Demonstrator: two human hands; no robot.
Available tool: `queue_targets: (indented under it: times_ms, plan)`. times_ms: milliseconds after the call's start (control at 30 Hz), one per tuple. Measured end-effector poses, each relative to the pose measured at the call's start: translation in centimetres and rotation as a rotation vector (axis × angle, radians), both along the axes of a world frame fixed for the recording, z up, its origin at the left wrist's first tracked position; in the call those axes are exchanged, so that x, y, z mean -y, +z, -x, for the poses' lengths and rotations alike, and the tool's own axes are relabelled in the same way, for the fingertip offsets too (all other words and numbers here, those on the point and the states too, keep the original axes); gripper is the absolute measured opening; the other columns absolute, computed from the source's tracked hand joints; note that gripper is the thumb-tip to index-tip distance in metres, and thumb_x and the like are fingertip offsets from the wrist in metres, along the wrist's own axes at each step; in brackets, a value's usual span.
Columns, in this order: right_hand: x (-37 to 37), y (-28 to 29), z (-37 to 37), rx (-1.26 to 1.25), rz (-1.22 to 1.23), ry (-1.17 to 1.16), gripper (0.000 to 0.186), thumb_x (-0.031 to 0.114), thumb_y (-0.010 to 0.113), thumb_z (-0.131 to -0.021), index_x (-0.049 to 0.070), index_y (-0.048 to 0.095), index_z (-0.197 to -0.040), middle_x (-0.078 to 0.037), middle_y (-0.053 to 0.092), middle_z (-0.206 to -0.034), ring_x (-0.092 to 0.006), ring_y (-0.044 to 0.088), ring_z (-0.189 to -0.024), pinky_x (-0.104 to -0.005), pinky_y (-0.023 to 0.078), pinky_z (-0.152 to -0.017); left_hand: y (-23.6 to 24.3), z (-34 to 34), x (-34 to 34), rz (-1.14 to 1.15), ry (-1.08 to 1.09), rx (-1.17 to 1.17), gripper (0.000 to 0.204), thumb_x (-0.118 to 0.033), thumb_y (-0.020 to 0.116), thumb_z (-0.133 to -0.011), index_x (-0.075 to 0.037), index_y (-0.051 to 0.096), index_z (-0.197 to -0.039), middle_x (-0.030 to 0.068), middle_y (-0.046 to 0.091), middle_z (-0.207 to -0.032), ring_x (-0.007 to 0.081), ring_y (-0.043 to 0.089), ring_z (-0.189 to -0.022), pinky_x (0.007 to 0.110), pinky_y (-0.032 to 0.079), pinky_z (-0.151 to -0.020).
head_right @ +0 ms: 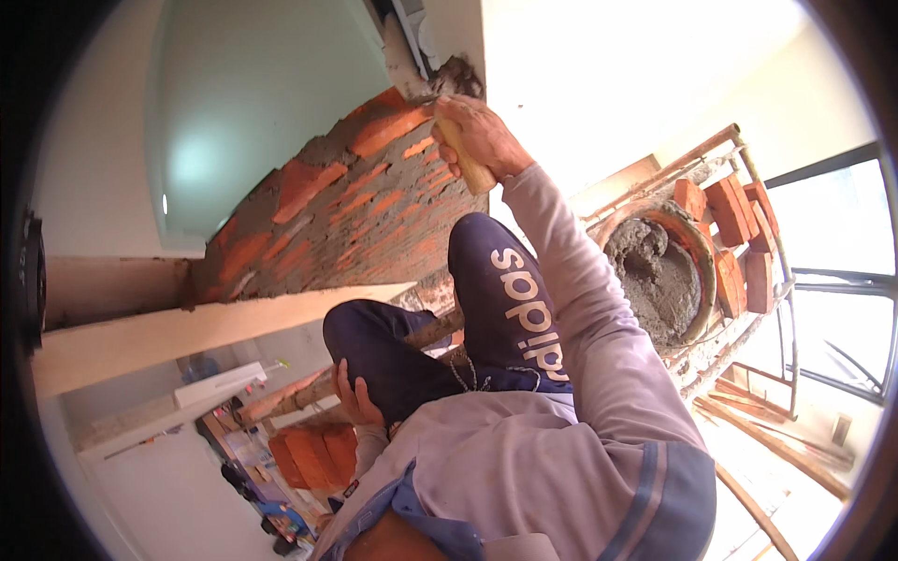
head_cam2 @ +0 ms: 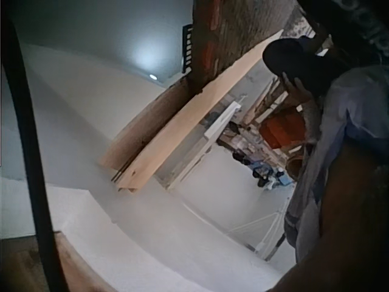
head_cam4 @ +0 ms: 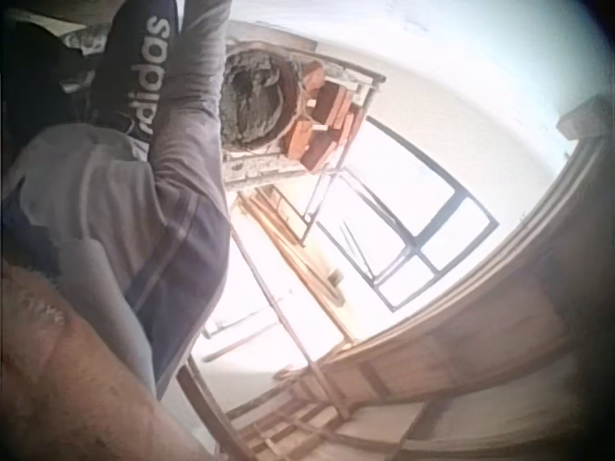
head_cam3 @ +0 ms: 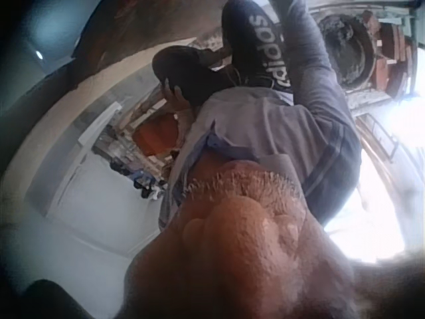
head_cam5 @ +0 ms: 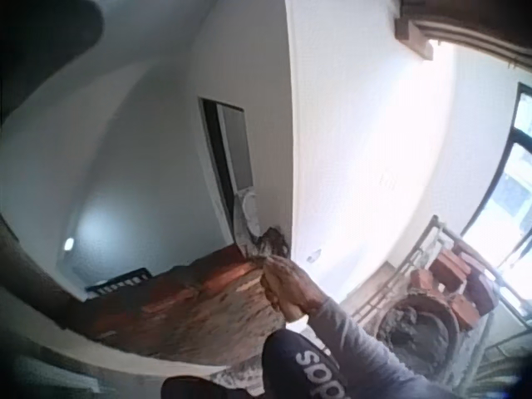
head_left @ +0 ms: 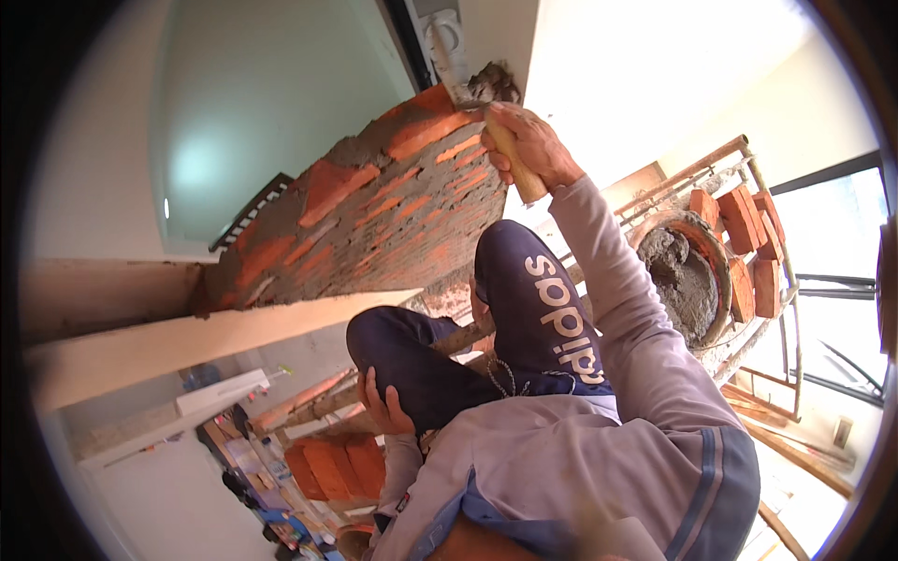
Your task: The person constructs a brick wall by applying mortar with a trowel, placing red bricks one by one, and scraping off excess mortar. The person handles the bricks, mortar bucket, and trowel throughout the process.
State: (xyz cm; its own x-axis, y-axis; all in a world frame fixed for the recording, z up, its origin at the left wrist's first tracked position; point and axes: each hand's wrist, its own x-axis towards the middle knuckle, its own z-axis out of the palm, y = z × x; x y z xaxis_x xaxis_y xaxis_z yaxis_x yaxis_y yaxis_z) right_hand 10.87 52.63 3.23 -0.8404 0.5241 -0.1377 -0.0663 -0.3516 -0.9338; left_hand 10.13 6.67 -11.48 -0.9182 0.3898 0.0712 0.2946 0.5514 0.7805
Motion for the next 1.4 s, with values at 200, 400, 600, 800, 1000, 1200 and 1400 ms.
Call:
queue_targets:
  times_ms: [200,400,600,800,1000,1200,1400]
  plan:
    - [1.5,-8.4,-4.6,0.359,-0.939,-0.408,0.025,0.024,0.061,-0.094,0.002,0.050,-0.097,-0.017,0.057,-0.066,-0.0360,0.058,-0.057,-0.0408,0.048,-0.056,0.1,0.2,-2.3,-0.115,-0.011,0.072,0.050,-0.027,0.044,-0.094,0.002,0.050,-0.134,0.0250,0.037,-0.142,0.0384,0.034,-0.133,0.045,0.028,-0.110]
    - [1.6,-20.7,-3.3,0.521,-0.994,-0.507,0.022,0.023,0.060,-0.093,0.005,0.047,-0.093,-0.020,0.058,-0.082,-0.0407,0.059,-0.077,-0.0472,0.047,-0.066,0.4,0.8,-2.2,-0.052,-0.034,0.050,0.051,-0.028,0.042,-0.093,0.003,0.050,-0.133,0.0260,0.037,-0.143,0.0395,0.035,-0.133,0.047,0.028,-0.110]
    - [-0.5,-23.2,-1.5,0.499,-0.890,-0.528,0.021,0.022,0.055,-0.096,0.004,0.044,-0.097,-0.021,0.058,-0.087,-0.0436,0.057,-0.082,-0.0480,0.045,-0.069,0.2,0.7,-2.4,-0.027,-0.047,0.036,0.050,-0.027,0.041,-0.094,0.003,0.051,-0.133,0.0260,0.038,-0.142,0.0406,0.036,-0.133,0.049,0.029,-0.110]
    - [1.3,-25.4,-3.0,0.562,-0.670,-0.418,0.027,0.031,0.045,-0.100,0.004,0.047,-0.101,-0.020,0.056,-0.067,-0.0347,0.058,-0.066,-0.0452,0.044,-0.063,0.1,0.9,-3.4,-0.045,-0.063,0.063,0.050,-0.026,0.040,-0.093,0.004,0.050,-0.133,0.0268,0.038,-0.142,0.0412,0.035,-0.133,0.049,0.028,-0.110]
    - [6.0,-17.4,-8.2,0.626,-0.715,-0.349,0.025,0.027,0.049,-0.098,0.002,0.046,-0.095,-0.022,0.055,-0.069,-0.0415,0.055,-0.065,-0.0471,0.042,-0.061,0.2,0.8,-2.5,-0.037,-0.048,0.034,0.052,-0.028,0.041,-0.092,0.004,0.050,-0.132,0.0280,0.037,-0.142,0.0415,0.035,-0.133,0.049,0.027,-0.110]
    - [5.1,-12.5,-4.6,0.569,-0.827,-0.396,0.023,0.022,0.049,-0.097,0.000,0.044,-0.094,-0.027,0.056,-0.069,-0.0488,0.054,-0.070,-0.0523,0.040,-0.062,-0.5,1.5,-2.1,-0.037,-0.088,0.010,0.052,-0.028,0.043,-0.091,0.004,0.051,-0.131,0.0277,0.037,-0.141,0.0421,0.037,-0.130,0.050,0.029,-0.109]
    - [5.4,-2.1,-3.3,0.786,-0.964,-0.133,0.026,0.019,0.045,-0.098,-0.006,0.047,-0.089,-0.027,0.058,-0.069,-0.0440,0.060,-0.066,-0.0507,0.046,-0.061,-0.2,1.3,-1.6,-0.061,-0.010,0.033,0.051,-0.027,0.044,-0.090,0.003,0.052,-0.131,0.0275,0.038,-0.140,0.0423,0.038,-0.129,0.051,0.030,-0.108]
